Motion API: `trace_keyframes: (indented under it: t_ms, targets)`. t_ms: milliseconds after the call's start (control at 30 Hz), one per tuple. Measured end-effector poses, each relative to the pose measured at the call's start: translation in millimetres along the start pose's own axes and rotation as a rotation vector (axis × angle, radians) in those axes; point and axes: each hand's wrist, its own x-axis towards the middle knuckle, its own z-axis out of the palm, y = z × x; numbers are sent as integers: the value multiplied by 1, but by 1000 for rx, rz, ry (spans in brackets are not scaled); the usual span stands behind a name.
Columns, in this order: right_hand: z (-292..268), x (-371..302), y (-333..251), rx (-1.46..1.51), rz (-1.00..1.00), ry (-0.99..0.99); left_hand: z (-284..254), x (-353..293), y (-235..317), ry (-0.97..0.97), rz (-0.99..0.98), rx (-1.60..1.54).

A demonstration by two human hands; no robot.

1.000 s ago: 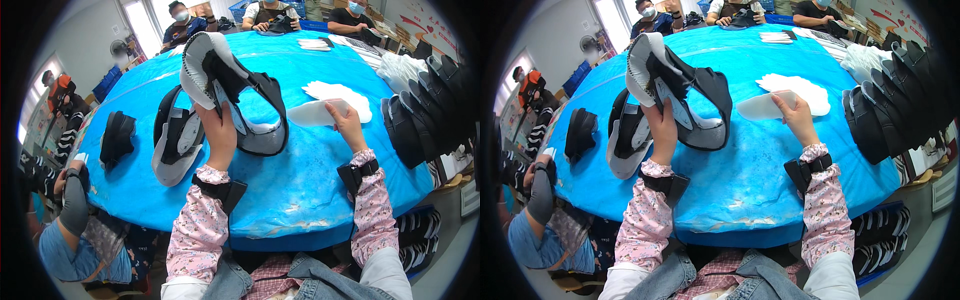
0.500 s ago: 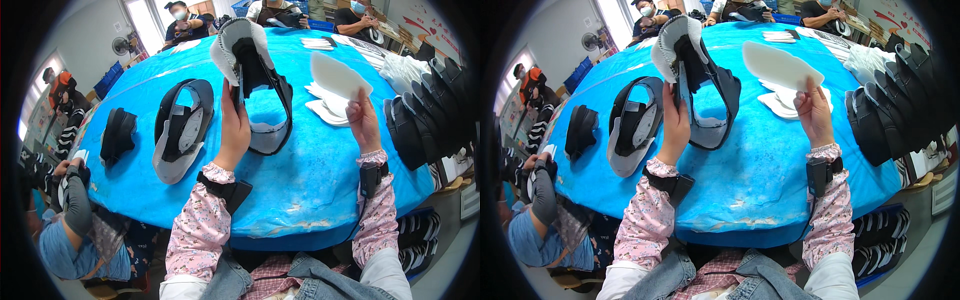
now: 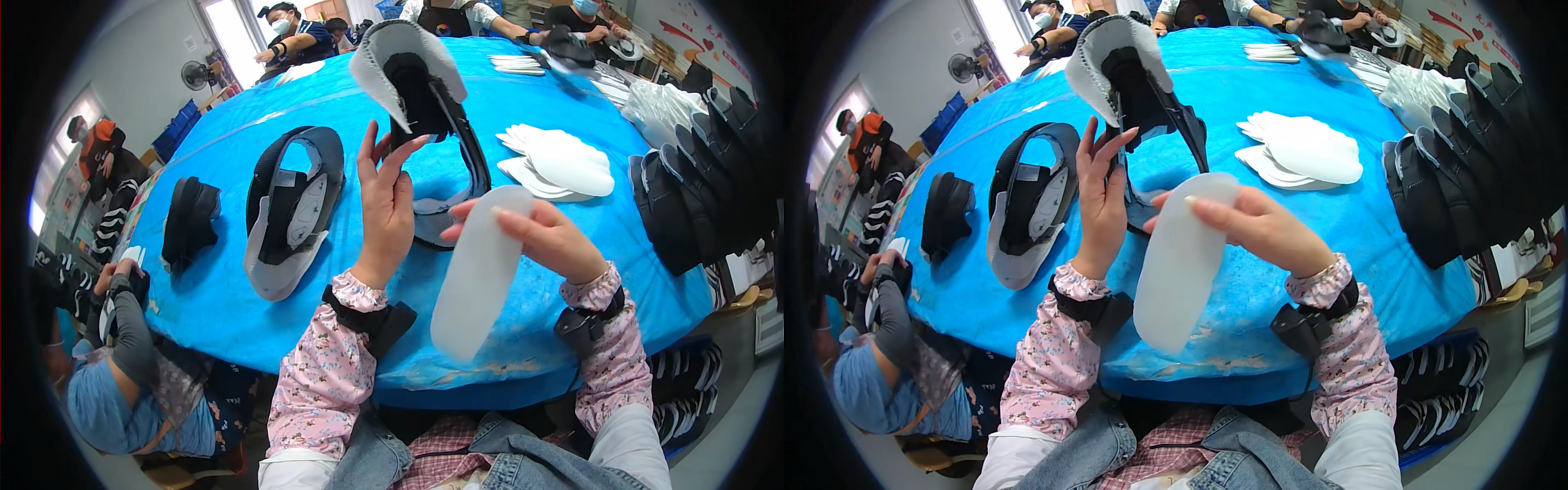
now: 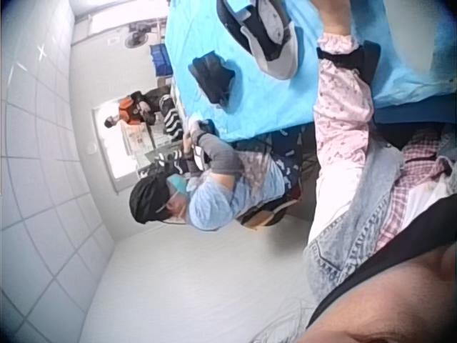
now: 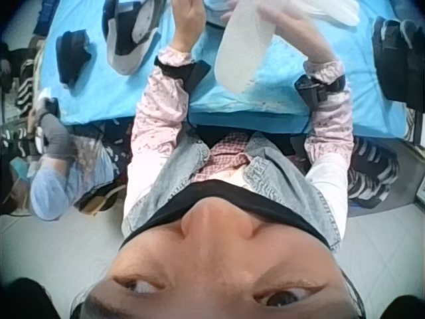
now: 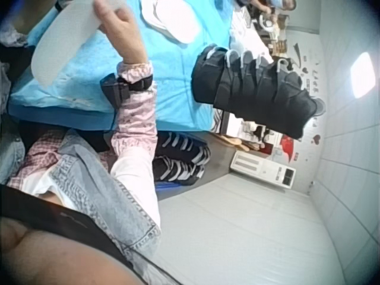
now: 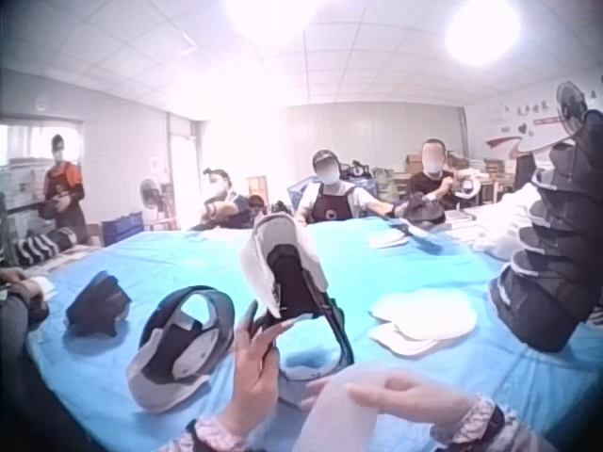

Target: The person inserts a white foam padding piece into the interior of a black shoe upper, smooths it out by hand, and then repeats the action with a second shoe upper.

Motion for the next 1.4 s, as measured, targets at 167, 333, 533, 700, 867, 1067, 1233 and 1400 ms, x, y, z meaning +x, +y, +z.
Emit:
trace_keyframes:
  t_ms: [167,333,533,700,867,1067,1233,1400]
  targets:
    - [-3,13,17,-243,27,84,-1,3,13,-59,171,505]
    - [13,21,1,-61,92,232,-2,3,13,-102,215,652]
    - [17,24,0,14,228,303,-3,3,17,-131,214,587]
    - [-4,37,12,25,-109,747,-7,4,14,-122,198,588]
    - [-59,19,15,245,-177,631,-15,11,6,-104,270,567]
    - [-42,2,11,340,-188,449,-12,5,8,-296,45,207]
    - [3,7,14,187,123,114,-4,6,10,-280,90,192]
    - [-23,34,29,173,-53,534,-3,3,21,-213,163,280]
